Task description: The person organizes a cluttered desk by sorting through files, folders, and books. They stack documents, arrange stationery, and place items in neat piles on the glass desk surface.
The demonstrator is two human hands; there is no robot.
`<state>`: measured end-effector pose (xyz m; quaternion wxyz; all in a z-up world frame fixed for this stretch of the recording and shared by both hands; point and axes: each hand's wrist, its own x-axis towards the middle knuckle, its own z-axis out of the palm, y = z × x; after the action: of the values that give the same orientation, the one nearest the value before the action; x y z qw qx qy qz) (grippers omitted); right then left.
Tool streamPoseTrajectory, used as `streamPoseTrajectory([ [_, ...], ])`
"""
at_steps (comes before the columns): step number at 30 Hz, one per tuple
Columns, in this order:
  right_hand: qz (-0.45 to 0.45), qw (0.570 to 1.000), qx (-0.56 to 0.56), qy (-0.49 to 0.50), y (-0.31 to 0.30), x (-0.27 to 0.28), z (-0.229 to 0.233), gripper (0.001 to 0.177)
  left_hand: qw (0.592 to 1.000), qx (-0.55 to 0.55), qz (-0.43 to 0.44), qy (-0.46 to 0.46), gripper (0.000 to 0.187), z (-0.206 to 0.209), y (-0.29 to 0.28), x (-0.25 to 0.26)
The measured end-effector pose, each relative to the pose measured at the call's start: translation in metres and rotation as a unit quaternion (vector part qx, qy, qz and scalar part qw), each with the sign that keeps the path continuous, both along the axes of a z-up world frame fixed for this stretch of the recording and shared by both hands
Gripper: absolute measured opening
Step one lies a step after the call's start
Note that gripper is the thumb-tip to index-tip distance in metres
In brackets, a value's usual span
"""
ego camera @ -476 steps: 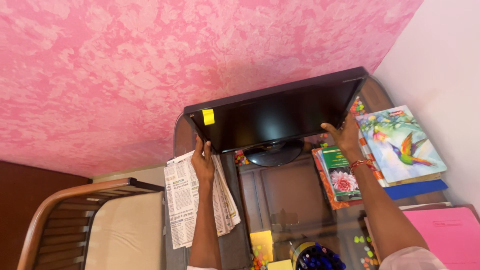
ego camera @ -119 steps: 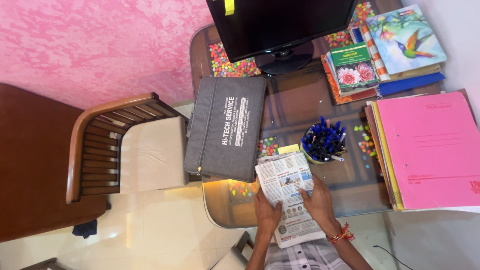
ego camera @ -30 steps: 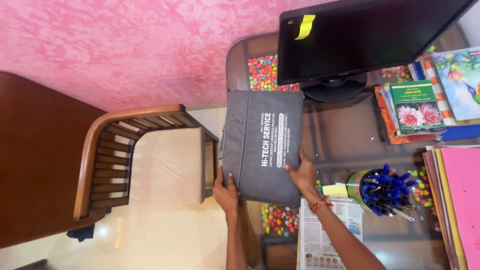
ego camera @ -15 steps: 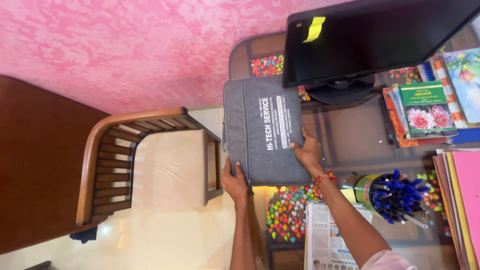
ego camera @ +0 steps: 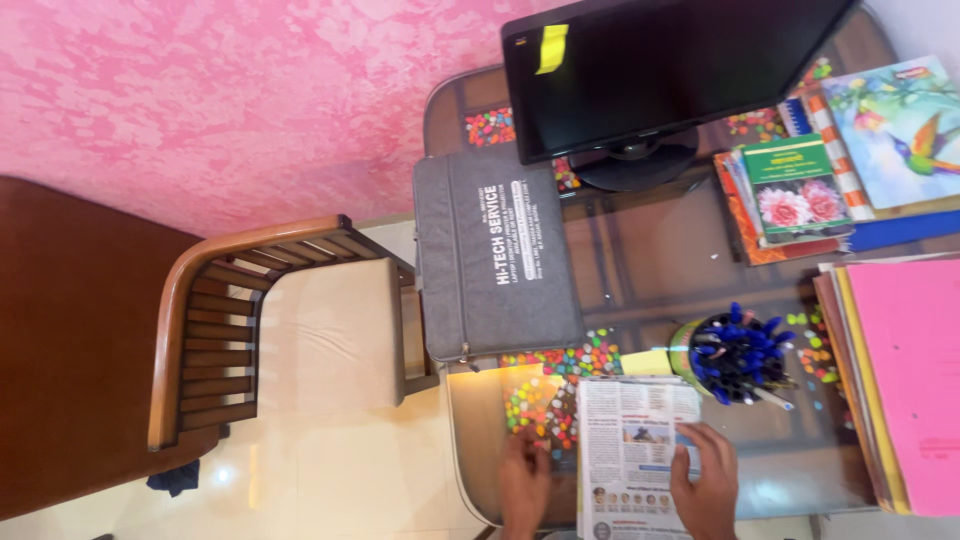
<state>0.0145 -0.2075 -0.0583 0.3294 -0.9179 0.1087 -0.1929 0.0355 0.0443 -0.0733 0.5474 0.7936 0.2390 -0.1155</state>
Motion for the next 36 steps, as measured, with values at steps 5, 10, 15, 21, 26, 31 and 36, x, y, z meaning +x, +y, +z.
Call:
streamPoseTrajectory([
  [5,-0.091,0.947,0.239,0.195,-0.029,-0.05,-0.038,0.061,0.997,0.045,-0.049,-0.032,0.046,-0.017,-0.054,-0.031],
  [10,-0.041,0.946,0.158,0.281,-0.039,-0.02,-0.035,0.063,0.993,0.058,-0.04,0.091,0.053,-0.018,-0.07,-0.005],
  [15,0.02,0.939,0.209,0.272,-0.043,-0.008,-0.049,0.047,0.996,-0.006,-0.061,0.071,0.041,-0.034,-0.064,0.003],
  [21,0.06,0.94,0.203,0.269,-0.036,-0.005,-0.047,0.04,0.992,-0.121,-0.023,-0.02,0.035,-0.026,-0.065,-0.01],
  [26,0.033,0.894,0.364,0.26,-0.025,0.0,-0.033,0.049,0.987,-0.163,0.003,-0.013,0.045,-0.004,-0.072,-0.014],
  [31,0.055,0.873,0.457,0.16,-0.025,0.001,-0.001,0.053,0.966,-0.199,-0.039,-0.16,0.046,0.043,-0.065,-0.006],
  [36,0.163,0.857,0.489,0.019,-0.022,0.003,0.012,0.059,0.948,-0.202,-0.054,-0.238,0.06,0.09,-0.057,-0.009],
])
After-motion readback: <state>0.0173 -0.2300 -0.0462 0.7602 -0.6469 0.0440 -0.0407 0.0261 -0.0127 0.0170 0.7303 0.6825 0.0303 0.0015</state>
